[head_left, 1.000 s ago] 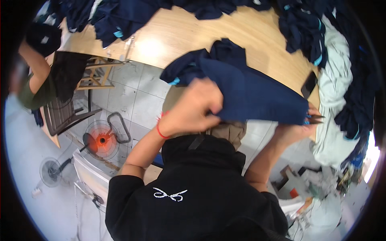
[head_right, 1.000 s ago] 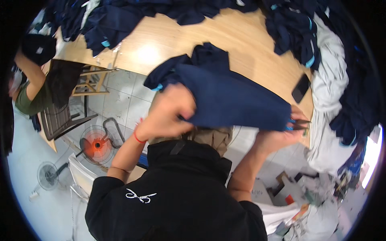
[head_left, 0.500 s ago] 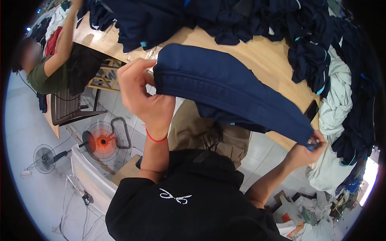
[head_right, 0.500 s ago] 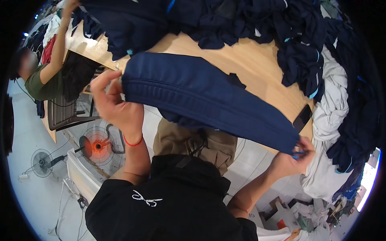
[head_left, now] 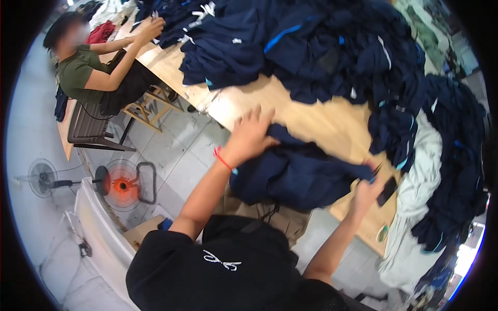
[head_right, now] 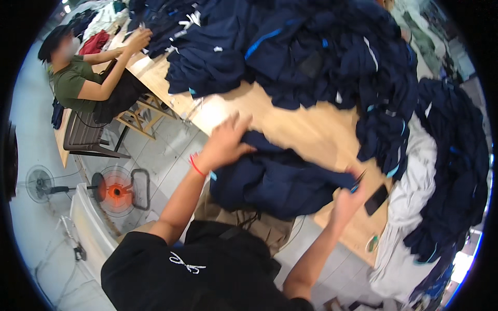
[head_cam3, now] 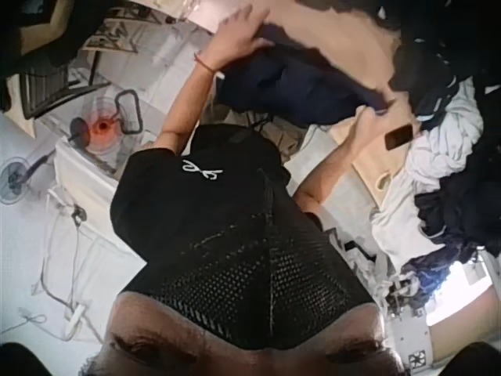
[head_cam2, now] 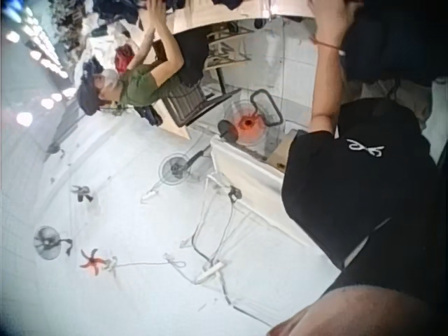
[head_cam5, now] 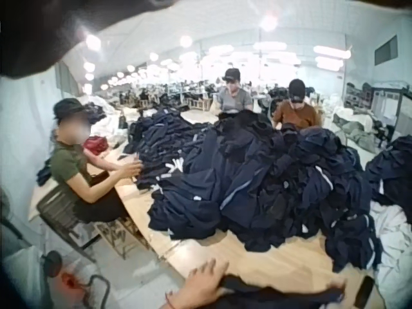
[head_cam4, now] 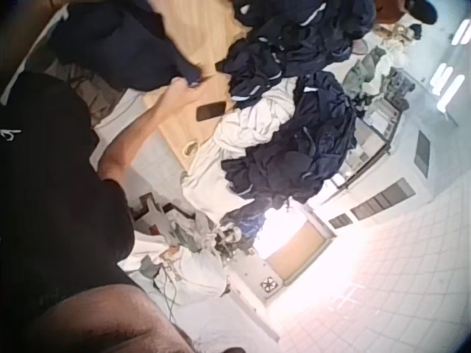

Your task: Trimming loose threads from blue athletic pants using small hand snips.

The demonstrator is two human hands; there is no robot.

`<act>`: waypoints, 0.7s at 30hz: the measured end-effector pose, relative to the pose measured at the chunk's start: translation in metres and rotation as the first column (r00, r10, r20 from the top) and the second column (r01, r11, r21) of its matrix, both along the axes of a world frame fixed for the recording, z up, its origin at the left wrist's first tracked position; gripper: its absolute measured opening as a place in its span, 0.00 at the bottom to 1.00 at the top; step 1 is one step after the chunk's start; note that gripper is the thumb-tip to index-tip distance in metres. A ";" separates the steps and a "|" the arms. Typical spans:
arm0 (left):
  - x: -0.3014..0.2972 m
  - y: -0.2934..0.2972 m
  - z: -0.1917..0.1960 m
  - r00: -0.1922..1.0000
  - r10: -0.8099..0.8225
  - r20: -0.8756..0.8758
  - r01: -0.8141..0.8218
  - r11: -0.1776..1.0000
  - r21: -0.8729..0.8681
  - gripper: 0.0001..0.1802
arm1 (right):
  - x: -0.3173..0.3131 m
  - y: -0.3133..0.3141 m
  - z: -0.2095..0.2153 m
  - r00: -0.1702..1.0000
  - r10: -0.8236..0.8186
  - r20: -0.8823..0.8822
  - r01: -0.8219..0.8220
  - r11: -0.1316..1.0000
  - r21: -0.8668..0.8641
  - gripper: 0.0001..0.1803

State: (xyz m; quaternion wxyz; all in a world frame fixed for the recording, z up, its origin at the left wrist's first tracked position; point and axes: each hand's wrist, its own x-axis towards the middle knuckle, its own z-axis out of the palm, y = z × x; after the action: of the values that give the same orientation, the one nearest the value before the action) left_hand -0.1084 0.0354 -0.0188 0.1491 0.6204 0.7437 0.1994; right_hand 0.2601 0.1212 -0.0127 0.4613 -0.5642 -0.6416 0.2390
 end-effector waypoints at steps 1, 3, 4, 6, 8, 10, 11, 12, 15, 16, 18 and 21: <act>0.005 -0.016 -0.017 0.997 0.004 -0.077 -0.008 0.999 -0.044 0.57 | -0.014 -0.006 -0.020 0.992 -0.038 -0.121 0.012 0.979 -0.206 0.31; 0.027 -0.049 -0.030 0.994 -0.060 0.094 0.072 0.989 -0.133 0.70 | -0.018 -0.046 -0.060 0.934 -0.195 -0.300 0.032 0.881 -0.472 0.29; 0.048 -0.065 -0.041 0.996 -0.072 -0.054 0.068 0.995 -0.076 0.75 | -0.019 -0.065 -0.076 0.921 -0.225 -0.317 0.041 0.866 -0.498 0.24; 0.084 -0.081 -0.035 0.990 -0.116 -0.075 0.105 0.985 -0.139 0.84 | -0.033 -0.099 -0.074 0.927 -0.289 -0.240 0.154 0.875 -0.460 0.18; 0.104 -0.093 -0.044 0.987 -0.156 -0.024 0.155 0.987 -0.040 0.85 | -0.048 -0.106 -0.076 0.936 -0.193 -0.294 0.053 0.904 -0.425 0.19; 0.107 -0.087 -0.041 0.975 -0.202 0.092 0.205 0.978 -0.024 0.81 | -0.069 -0.111 -0.065 0.908 -0.093 -0.409 -0.168 0.812 -0.559 0.21; 0.107 -0.079 -0.036 0.962 -0.207 0.180 0.209 0.978 0.006 0.74 | -0.070 -0.108 -0.065 0.914 0.008 -0.406 -0.263 0.774 -0.576 0.25; 0.106 -0.074 -0.057 0.913 -0.254 0.320 0.176 0.951 0.253 0.67 | -0.087 -0.111 -0.039 0.896 0.133 -0.425 -0.379 0.727 -0.572 0.24; 0.084 -0.067 -0.022 0.816 -0.314 0.486 0.109 0.908 0.404 0.53 | -0.098 -0.091 0.002 0.719 0.507 -0.475 -0.693 0.577 -0.432 0.29; 0.074 -0.068 -0.016 0.781 -0.292 0.552 0.103 0.932 0.347 0.47 | -0.097 -0.086 0.009 0.587 0.500 -0.637 -0.800 0.477 -0.363 0.32; 0.051 -0.080 -0.045 0.777 -0.261 0.574 0.096 0.949 0.301 0.32 | -0.097 -0.074 0.047 0.489 0.733 -0.473 -0.872 0.407 -0.271 0.36; 0.025 -0.077 0.009 0.613 -0.268 0.743 0.421 0.907 -0.020 0.33 | -0.086 -0.074 0.063 0.545 0.669 -0.505 -0.832 0.506 -0.227 0.22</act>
State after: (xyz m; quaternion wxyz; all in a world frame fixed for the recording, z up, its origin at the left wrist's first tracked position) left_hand -0.0836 -0.0414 -0.0101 0.5257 0.6043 0.5046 0.3223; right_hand 0.1745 0.0475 0.0508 0.2732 -0.2574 -0.6571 0.6537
